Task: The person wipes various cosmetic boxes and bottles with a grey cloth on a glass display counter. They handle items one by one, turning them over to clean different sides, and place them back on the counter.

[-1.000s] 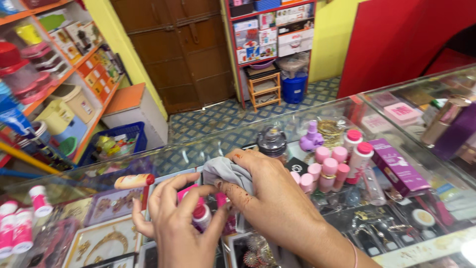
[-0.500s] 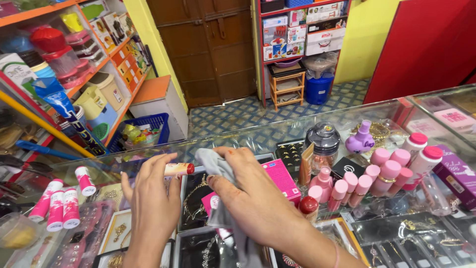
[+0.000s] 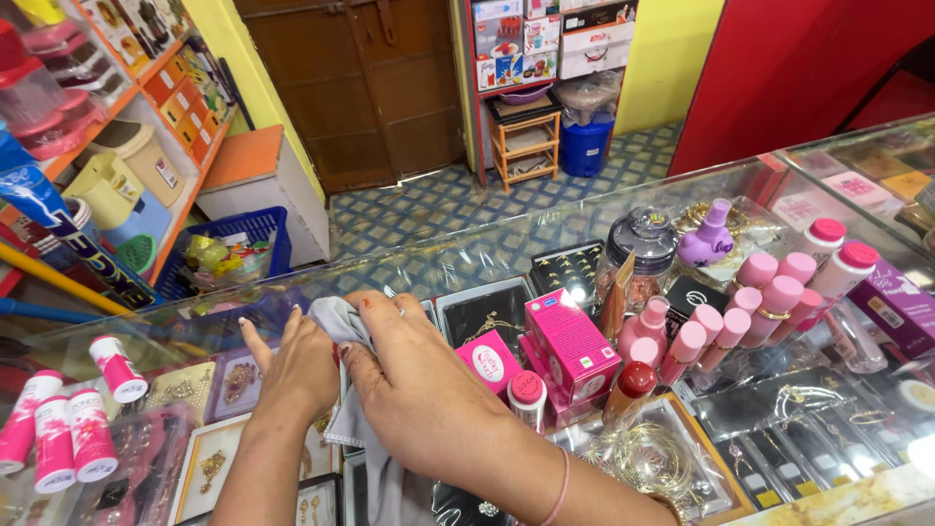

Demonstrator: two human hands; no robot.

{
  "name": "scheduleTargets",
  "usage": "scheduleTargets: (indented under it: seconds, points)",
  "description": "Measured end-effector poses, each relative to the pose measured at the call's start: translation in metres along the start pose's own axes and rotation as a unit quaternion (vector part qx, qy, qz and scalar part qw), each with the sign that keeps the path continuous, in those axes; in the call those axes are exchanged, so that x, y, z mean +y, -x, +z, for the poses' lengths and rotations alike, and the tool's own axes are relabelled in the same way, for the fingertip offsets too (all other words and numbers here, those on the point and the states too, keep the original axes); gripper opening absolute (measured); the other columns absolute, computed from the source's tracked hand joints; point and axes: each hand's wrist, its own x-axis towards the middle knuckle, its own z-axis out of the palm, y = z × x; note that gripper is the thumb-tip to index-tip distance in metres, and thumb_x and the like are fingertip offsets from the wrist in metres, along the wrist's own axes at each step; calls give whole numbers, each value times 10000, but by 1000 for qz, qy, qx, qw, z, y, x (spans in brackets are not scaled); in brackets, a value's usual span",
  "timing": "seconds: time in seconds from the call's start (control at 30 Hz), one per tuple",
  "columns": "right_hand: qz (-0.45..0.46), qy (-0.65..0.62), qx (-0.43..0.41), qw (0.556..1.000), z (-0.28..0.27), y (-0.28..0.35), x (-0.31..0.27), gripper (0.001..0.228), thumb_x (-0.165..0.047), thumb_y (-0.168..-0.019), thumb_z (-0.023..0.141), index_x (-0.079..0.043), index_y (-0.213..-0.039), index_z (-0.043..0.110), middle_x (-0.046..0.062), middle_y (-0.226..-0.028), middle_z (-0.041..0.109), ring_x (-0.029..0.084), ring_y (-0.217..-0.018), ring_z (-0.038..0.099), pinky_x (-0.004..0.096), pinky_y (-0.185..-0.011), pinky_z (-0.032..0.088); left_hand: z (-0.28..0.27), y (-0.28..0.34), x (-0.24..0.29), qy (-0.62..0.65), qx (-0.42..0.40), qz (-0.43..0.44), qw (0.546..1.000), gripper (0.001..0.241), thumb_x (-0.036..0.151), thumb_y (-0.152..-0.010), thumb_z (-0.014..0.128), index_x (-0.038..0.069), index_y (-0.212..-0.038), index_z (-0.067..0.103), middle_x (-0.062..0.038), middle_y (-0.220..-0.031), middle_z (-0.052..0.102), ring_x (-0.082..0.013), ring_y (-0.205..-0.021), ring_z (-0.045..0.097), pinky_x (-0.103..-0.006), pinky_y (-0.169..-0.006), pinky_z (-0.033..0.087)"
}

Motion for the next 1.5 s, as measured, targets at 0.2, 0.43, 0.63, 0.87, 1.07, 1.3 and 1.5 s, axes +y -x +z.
scheduleTargets:
  seconds: [0.2, 0.43, 0.63, 0.87, 1.07, 1.3, 1.5]
  points:
    - [20, -1, -6, 1000, 5, -6, 0, 395, -170, -991, 501, -18, -1355, 498, 247, -1278, 544, 430, -1216, 561, 453, -1014, 452, -9, 1, -5, -24, 19, 7, 999, 260, 183, -866, 672, 36, -1067, 746, -117, -1253, 657, -259, -1327, 533, -621, -1251, 42]
    - [-31, -26, 30, 999, -1, -10, -5, 401, -168, -993, 535, -35, -1369, 496, 214, -1271, 557, 376, -1239, 558, 414, -1032, 443, -25, 5, -2, 95, 118, -17, 988, 274, 246, -1005, 533, 53, -1089, 709, -138, -1088, 708, -324, -1102, 634, -644, -1162, 150]
    - [-184, -36, 178, 966, -6, -11, -15, 429, -117, -1057, 568, -25, -1463, 468, 203, -1393, 545, 347, -1355, 547, 388, -1163, 423, -106, 52, 30, 583, 124, -39, 802, 407, 364, -1051, 404, 55, -1131, 657, -46, -909, 696, -135, -779, 602, -334, -722, 490]
    - [-228, -11, 153, 962, -27, 0, -29, 325, -139, -1052, 599, -46, -1361, 562, 166, -1252, 621, 331, -1190, 632, 384, -1035, 504, -154, 97, 68, 647, 84, -33, 757, 536, 443, -1056, 369, 21, -1025, 697, -43, -715, 643, -89, -583, 574, -266, -494, 472]
    - [-209, 13, 160, 965, -54, 7, -30, 171, -159, -1054, 570, -34, -1160, 621, 144, -1059, 637, 340, -1017, 650, 402, -869, 521, -150, 113, 95, 663, 76, -6, 745, 458, 411, -1046, 469, 49, -1099, 744, -18, -600, 600, -67, -461, 510, -247, -409, 403]
    - [-105, -191, 150, 964, -73, 22, -12, 221, -205, -1060, 543, -4, -1089, 629, 111, -968, 688, 210, -915, 680, 324, -813, 543, -146, 114, 126, 624, 41, 29, 780, 291, 301, -943, 643, 23, -1000, 708, -2, -594, 544, -62, -484, 494, -237, -440, 412]
    - [-128, -278, 204, 930, -90, 35, 2, 323, -242, -1110, 489, 18, -1260, 607, 118, -1169, 644, 187, -1111, 593, 295, -1017, 475, -154, 117, 169, 786, 118, 46, 605, 447, 388, -1087, 529, 17, -1334, 563, -44, -1055, 650, -91, -891, 597, -262, -778, 499]
